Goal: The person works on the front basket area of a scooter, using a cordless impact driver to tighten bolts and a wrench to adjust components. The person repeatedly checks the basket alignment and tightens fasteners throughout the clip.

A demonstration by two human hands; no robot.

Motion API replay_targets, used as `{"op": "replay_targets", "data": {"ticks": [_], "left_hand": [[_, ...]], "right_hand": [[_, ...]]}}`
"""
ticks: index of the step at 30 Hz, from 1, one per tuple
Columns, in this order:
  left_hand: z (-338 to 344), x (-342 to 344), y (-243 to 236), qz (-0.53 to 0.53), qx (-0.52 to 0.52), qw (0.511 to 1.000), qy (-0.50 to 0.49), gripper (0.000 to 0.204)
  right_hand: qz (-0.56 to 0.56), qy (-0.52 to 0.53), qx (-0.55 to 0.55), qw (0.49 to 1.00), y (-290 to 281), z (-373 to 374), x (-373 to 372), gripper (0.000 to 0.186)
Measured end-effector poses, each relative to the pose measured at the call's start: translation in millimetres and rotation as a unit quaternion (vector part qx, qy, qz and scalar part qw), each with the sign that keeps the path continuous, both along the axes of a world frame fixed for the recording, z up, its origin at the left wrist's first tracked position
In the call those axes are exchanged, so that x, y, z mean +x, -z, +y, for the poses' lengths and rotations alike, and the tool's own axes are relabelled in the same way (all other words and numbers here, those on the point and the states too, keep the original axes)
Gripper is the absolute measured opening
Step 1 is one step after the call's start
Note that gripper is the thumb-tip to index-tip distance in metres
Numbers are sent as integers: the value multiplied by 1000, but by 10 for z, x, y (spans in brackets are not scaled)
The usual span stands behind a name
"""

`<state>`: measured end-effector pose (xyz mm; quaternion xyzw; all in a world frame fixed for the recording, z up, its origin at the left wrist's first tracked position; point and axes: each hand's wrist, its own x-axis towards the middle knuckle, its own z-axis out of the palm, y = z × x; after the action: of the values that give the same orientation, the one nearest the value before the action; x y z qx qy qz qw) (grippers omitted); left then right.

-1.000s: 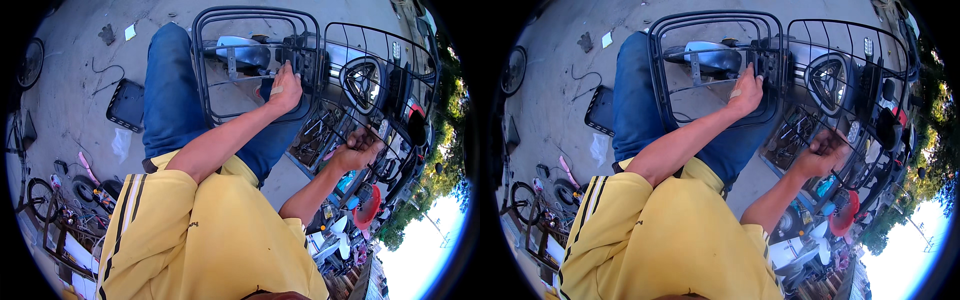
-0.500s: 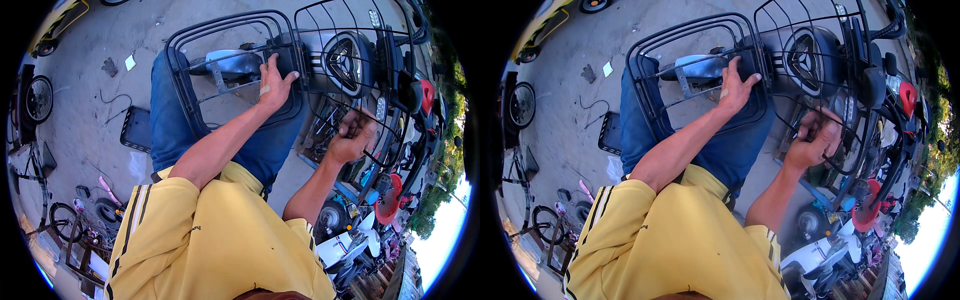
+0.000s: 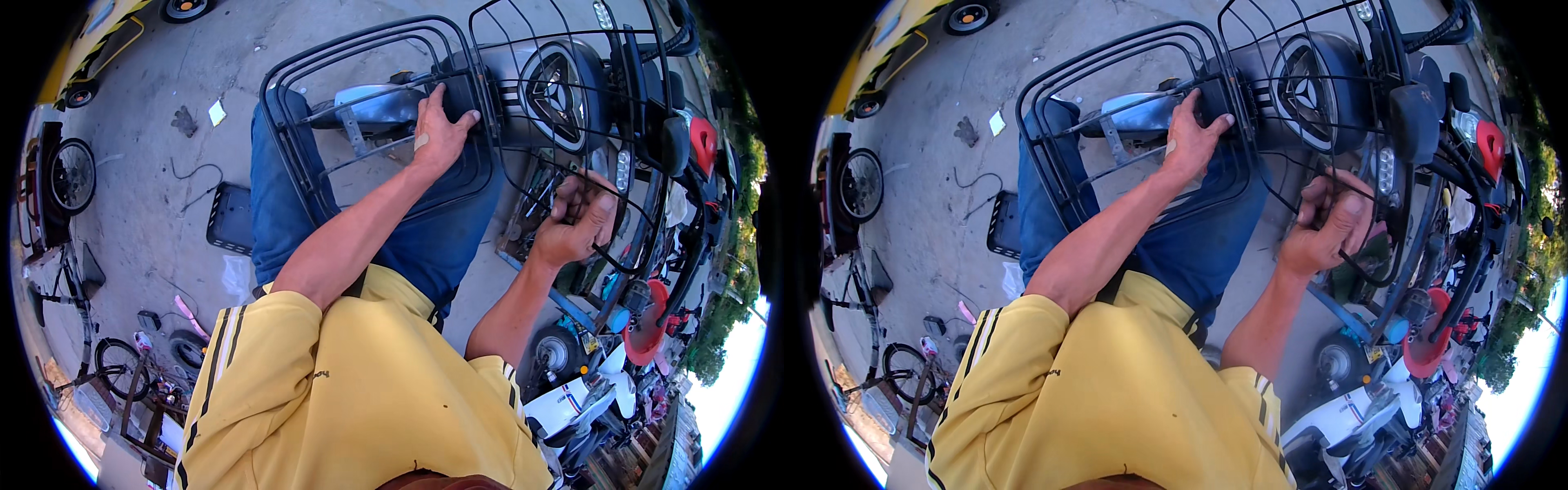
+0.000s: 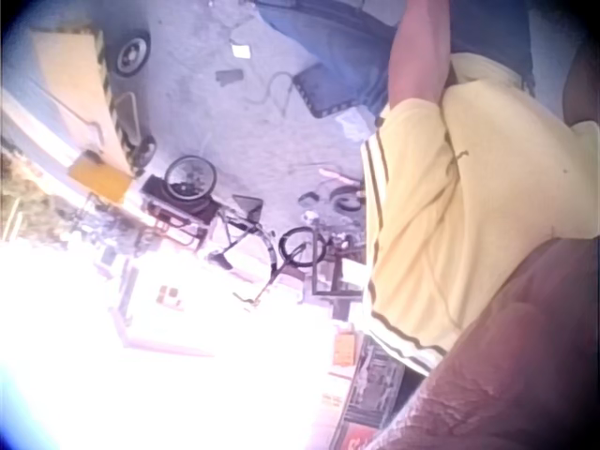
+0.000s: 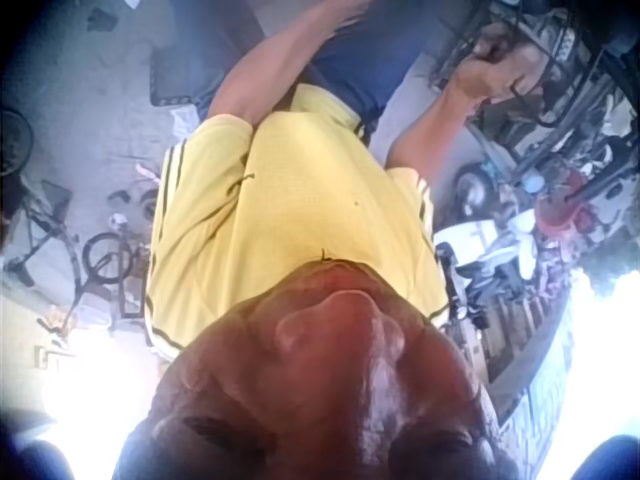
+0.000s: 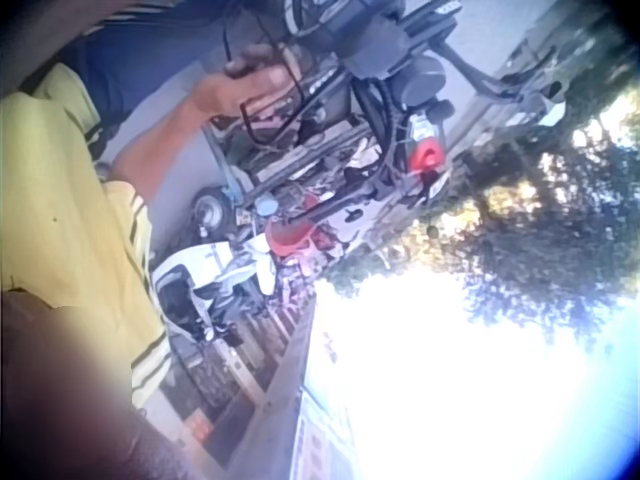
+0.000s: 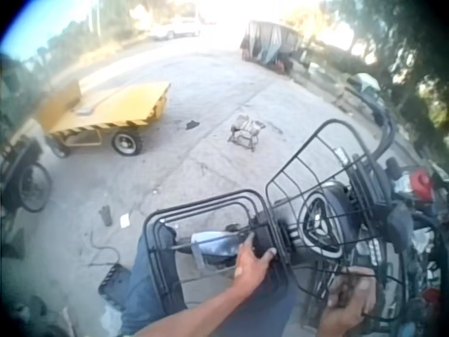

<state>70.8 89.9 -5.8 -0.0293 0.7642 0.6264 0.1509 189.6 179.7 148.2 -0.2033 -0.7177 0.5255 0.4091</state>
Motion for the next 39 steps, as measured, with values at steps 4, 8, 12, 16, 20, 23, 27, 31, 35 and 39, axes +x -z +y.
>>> {"op": "replay_targets", "data": {"ticks": [4,8,12,16,20,23,27,31,35,39], "left_hand": [[-32,-20,-22,-1,2,1000,3,81],[-24,-38,18,34,-16,999,-11,84],[4,-47,113,54,19,997,-44,89],[29,40,67,1,37,997,-65,90],[84,84,95,27,-1,999,-41,86],[100,101,75,10,12,1000,-22,84],[101,63,130,61,21,998,-21,80],[52,103,95,38,-10,999,0,80],[26,81,85,5,26,1000,-4,79],[34,60,138,23,19,1000,-10,79]], "right_hand": [[6,0,5,1000,16,4,-9,49],[13,1,5,1000,2,-27,-33,47],[20,-1,5,1000,51,37,-16,46],[-2,2,14,1000,65,57,19,48],[0,16,-2,1000,52,26,7,49],[-2,22,8,1000,52,18,30,50],[14,-1,0,1000,40,8,-24,50],[3,-1,10,1000,51,57,7,50],[-4,-5,5,1000,56,75,42,50],[-12,-13,6,1000,43,66,36,50]]}}
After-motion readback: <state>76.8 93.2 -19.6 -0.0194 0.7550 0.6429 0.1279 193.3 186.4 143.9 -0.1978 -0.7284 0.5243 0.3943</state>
